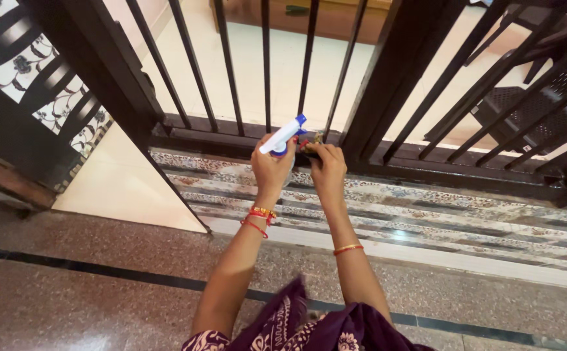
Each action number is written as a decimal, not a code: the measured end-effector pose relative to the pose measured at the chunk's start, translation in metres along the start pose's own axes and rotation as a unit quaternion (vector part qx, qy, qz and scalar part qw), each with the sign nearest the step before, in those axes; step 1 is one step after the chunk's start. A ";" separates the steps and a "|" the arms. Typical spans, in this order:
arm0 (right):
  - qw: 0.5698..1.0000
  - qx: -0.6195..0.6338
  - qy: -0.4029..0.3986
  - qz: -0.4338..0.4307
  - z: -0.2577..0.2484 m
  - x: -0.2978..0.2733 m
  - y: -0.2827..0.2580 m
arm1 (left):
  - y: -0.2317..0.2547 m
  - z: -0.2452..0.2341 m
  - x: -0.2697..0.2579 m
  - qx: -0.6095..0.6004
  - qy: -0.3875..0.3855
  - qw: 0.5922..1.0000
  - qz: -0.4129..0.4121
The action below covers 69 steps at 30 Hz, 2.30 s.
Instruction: The person sprays cleaning liquid from a bottle onto the bars of a metal gate and wipes them with a cloth.
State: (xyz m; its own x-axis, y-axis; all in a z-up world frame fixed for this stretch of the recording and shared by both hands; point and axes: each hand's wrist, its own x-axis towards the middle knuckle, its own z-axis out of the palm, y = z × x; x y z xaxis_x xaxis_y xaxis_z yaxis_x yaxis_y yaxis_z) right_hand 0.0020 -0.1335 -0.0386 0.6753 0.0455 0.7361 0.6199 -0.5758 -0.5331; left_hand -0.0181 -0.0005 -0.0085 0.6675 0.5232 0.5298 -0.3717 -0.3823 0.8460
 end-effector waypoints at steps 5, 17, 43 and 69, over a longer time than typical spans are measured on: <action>1.000 -0.017 0.010 0.013 0.004 -0.002 -0.005 | -0.011 -0.005 0.002 -0.061 -0.031 0.998 0.006; 0.999 -0.038 0.014 0.014 0.007 -0.003 -0.006 | -0.041 -0.051 0.032 -0.098 -0.007 0.994 -0.048; 0.972 0.207 0.064 -0.088 -0.031 0.147 -0.133 | -0.050 -0.064 0.047 -0.009 0.058 0.998 0.010; 0.992 0.117 -0.041 0.005 0.062 0.049 -0.068 | -0.043 -0.061 0.055 -0.035 0.056 0.998 0.009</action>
State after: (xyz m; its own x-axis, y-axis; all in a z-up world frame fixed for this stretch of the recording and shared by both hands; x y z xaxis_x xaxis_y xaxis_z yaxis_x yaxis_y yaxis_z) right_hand 0.0180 -0.0420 0.0082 0.7066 0.1122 0.6987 0.6818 -0.3725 -0.6296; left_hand -0.0046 0.0919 -0.0121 0.5860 0.5994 0.5453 -0.4300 -0.3404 0.8362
